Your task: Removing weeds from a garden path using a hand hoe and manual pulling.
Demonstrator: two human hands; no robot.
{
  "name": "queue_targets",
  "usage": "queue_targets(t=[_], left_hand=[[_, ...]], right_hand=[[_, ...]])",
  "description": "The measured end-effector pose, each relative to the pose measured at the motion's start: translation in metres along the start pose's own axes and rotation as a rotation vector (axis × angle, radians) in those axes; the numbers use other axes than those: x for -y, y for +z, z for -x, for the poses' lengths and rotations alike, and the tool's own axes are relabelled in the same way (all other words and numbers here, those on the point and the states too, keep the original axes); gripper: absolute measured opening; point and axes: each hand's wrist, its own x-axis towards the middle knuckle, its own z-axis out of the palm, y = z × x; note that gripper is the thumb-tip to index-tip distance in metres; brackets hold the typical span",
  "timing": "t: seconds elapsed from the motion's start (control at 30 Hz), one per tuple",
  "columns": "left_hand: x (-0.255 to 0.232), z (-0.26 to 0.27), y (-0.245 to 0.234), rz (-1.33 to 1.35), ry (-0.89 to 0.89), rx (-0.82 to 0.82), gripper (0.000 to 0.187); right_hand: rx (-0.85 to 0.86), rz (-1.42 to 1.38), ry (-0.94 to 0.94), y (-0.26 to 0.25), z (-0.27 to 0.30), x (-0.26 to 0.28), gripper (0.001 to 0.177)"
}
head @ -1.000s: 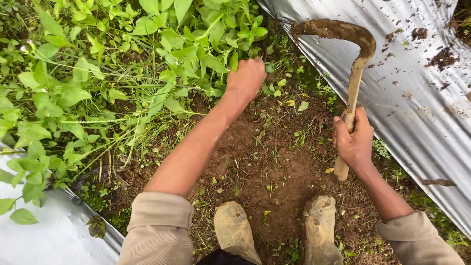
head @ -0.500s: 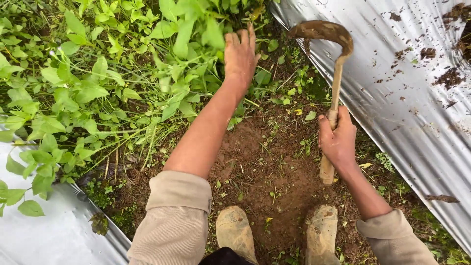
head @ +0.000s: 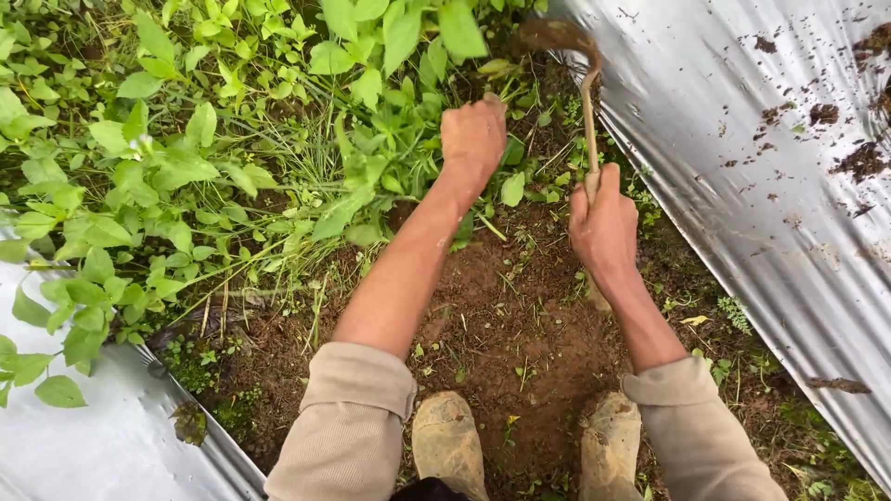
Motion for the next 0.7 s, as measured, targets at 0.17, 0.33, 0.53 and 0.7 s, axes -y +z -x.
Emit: queue_targets(t=[0.17, 0.33, 0.53, 0.7], left_hand=[[-0.010, -0.024, 0.035, 0.117, -0.006, -0.076, 0.041], [-0.014, -0.032, 0.057, 0.363, -0.078, -0.190, 0.042], [-0.013, -0.035, 0.071, 0.418, -0.052, -0.183, 0.037], [-0.009, -0.032, 0.066, 0.426, -0.039, -0.203, 0.033]], right_hand=[[-0.220, 0.032, -0.374, 0.003, -0.014, -0.020, 0.002], [-0.047, 0.027, -0.190, 0.007, -0.003, -0.012, 0.022], [-0.109, 0.152, -0.253, -0.009, 0.002, -0.016, 0.014], [-0.122, 0.094, -0.194, 0.009, -0.015, -0.033, 0.020]])
